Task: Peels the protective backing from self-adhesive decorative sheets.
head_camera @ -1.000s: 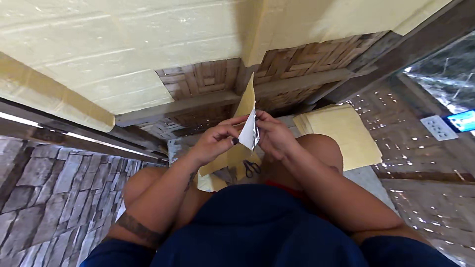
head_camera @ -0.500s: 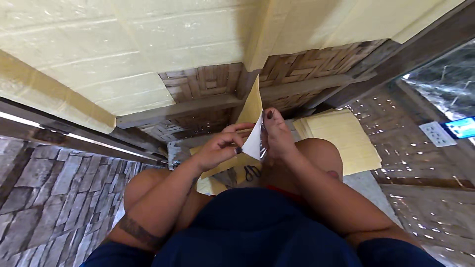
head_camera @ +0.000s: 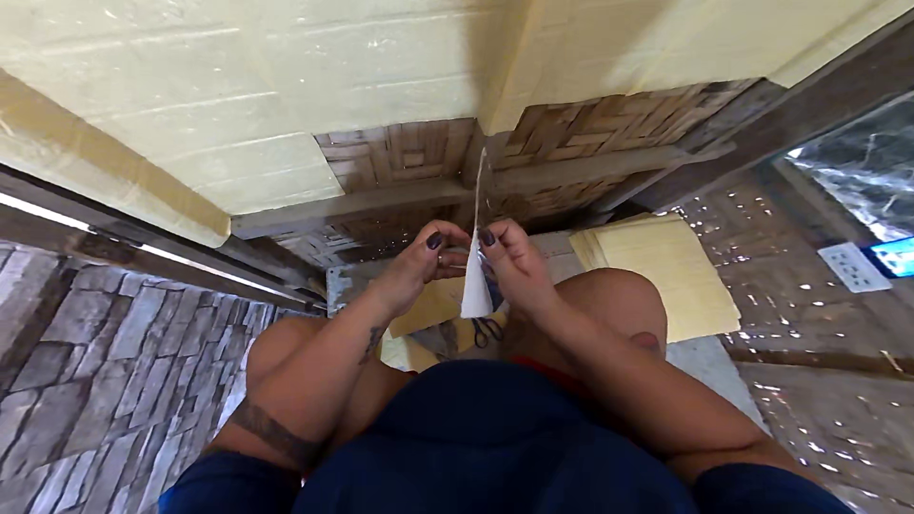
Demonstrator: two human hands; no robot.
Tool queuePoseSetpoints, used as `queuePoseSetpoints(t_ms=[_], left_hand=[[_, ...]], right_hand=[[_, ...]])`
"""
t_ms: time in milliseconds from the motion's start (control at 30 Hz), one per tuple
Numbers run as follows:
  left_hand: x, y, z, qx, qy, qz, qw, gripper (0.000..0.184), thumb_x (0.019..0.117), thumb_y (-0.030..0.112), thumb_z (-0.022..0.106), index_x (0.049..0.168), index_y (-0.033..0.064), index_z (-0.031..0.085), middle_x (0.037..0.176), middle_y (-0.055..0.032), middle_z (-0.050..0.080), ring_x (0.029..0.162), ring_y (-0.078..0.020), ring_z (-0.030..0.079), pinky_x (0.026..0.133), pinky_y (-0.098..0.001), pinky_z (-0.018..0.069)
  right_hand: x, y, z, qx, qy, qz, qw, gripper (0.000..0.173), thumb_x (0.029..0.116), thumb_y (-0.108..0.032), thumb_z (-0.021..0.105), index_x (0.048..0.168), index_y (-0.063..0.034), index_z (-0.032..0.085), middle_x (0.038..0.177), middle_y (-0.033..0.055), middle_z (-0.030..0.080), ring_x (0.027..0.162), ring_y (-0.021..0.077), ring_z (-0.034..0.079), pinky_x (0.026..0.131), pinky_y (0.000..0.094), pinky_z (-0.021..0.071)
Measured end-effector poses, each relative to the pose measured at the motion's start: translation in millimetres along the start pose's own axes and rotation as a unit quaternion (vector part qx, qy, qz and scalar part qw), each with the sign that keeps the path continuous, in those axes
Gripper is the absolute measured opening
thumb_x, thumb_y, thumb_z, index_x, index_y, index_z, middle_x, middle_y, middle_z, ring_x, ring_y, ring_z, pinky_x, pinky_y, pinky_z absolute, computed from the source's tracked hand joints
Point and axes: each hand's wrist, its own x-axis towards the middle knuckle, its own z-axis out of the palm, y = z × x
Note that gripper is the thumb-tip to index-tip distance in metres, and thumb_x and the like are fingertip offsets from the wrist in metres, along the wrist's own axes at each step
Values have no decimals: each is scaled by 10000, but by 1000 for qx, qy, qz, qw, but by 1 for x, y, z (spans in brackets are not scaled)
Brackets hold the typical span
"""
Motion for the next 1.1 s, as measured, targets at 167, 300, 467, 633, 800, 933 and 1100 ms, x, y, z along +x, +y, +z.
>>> queuePoseSetpoints(t_ms=[167,300,467,633,800,933,1100], left_hand=[[-1,3,9,167,67,-47,983,405,960,318,648,1240,66,498,1038,-42,607,854,-85,612,749,-287,542],[1,-1,9,252,70,-1,965,276,1013,200,627,1203,33,517,1039,-80,646,791,-103,662,723,-294,586],[1,-4,4,279,72,32,957,161,1057,187,541,1120,42,567,926,-51,639,724,-83,622,669,-262,555],[-1,1,4,284,78,29,955,138,1073,174,512,1065,57,584,814,-24,630,673,-65,617,636,-245,550],[-1,1,3,288,97,46,952,154,1076,189,510,1049,58,588,779,-16,613,649,-56,599,610,-230,533],[1,-3,-1,283,90,61,953,161,1073,200,505,1037,62,580,757,-9,578,622,-57,554,581,-222,493],[3,-4,0,267,84,72,957,178,1071,199,509,1052,50,606,951,-34,630,798,-65,625,718,-246,551]], right_hand=[[-8,8,11,-204,-47,-42,977,217,1047,-149,444,1110,5,584,803,78,635,680,143,637,609,340,558],[-8,10,11,-241,-49,-32,969,226,1048,-151,431,1126,0,580,784,92,644,670,195,657,591,399,558],[-8,14,7,-195,-29,-26,980,243,1080,-192,407,1094,-16,574,780,58,619,663,126,627,601,327,552],[-8,14,4,-189,2,-40,981,214,1068,-166,429,1038,-3,564,708,33,569,576,71,558,542,256,509],[-9,13,0,-180,22,3,983,204,1064,-170,414,1052,-6,535,689,37,546,545,88,545,514,282,507],[-11,21,-5,-147,56,-3,988,204,1074,-170,411,1048,-6,530,755,30,557,611,50,557,565,237,512],[-5,15,-12,-154,3,65,986,210,1089,-173,430,1118,-2,549,789,58,593,611,83,573,575,274,530]])
